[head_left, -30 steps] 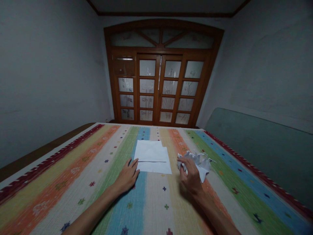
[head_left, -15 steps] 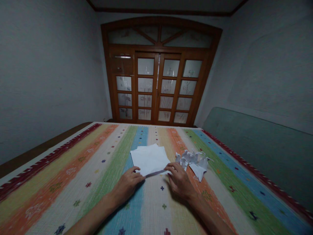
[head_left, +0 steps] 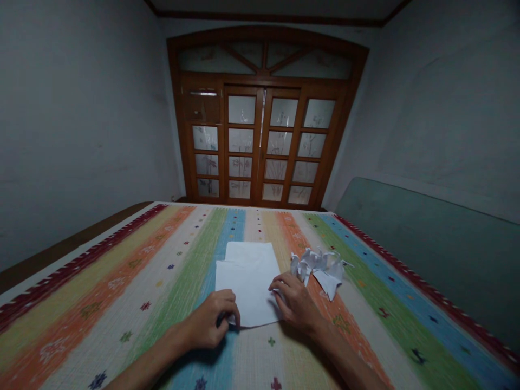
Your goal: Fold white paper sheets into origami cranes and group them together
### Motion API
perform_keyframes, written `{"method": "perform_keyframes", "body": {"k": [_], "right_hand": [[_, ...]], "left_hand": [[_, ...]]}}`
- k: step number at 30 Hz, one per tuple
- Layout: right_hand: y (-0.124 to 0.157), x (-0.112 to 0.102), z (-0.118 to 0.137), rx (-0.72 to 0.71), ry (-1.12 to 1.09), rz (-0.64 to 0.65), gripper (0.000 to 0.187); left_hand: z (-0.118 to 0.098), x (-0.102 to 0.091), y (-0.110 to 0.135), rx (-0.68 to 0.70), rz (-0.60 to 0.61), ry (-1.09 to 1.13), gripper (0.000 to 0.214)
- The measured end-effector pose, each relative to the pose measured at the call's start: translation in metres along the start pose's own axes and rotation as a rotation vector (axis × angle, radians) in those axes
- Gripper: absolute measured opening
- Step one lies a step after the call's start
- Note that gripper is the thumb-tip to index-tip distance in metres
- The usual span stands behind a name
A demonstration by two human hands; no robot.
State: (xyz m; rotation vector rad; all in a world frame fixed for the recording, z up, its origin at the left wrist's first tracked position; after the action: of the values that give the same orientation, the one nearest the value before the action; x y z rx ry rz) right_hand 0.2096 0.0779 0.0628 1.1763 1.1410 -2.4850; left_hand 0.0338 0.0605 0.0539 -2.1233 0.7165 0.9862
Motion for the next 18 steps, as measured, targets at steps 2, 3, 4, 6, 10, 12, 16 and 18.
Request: {"method": "perform_keyframes", "body": {"k": [2, 3, 4, 6, 10, 12, 16, 18], "right_hand": [[0.000, 0.002, 0.005, -0.002, -0.009, 0.012, 0.022], [0.000, 0.004, 0.008, -0.003, -0.019, 0.015, 0.021], [0.000, 0.006, 0.011, -0.003, -0.031, 0.020, 0.021], [0.001, 0.010, 0.015, 0.001, -0.054, 0.031, 0.020], [0.004, 0.023, 0.021, 0.018, -0.066, 0.087, 0.023], [0.006, 0.030, 0.022, 0.027, -0.053, 0.129, 0.029], [0.011, 0.043, 0.024, 0.025, -0.007, 0.208, 0.043], [0.012, 0.049, 0.025, 0.028, 0.005, 0.238, 0.049]], "left_hand": [[-0.003, 0.005, 0.000, 0.014, 0.037, 0.008, 0.029], [-0.004, 0.008, 0.000, 0.017, 0.055, 0.007, 0.026], [-0.005, 0.010, 0.000, 0.023, 0.070, 0.007, 0.022], [-0.006, 0.015, -0.001, 0.040, 0.089, 0.020, 0.016], [-0.005, 0.016, -0.003, 0.056, 0.080, 0.135, 0.015], [-0.004, 0.014, -0.003, 0.049, 0.078, 0.195, 0.018], [-0.006, 0.016, -0.004, 0.002, 0.171, 0.272, 0.018], [-0.006, 0.015, -0.006, -0.045, 0.156, 0.241, 0.019]]}}
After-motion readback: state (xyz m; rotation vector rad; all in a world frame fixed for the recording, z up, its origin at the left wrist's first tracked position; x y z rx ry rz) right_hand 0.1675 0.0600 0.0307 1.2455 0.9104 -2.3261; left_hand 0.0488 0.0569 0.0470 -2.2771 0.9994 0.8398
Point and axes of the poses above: each hand's wrist, its own y-axis away from the middle knuckle, its own x-axis out of the palm, z = x × y, the point moved 9 cm from there along -y, towards the middle knuckle, and after that the axes turned 6 degrees about -y, right-handed, at the moved point
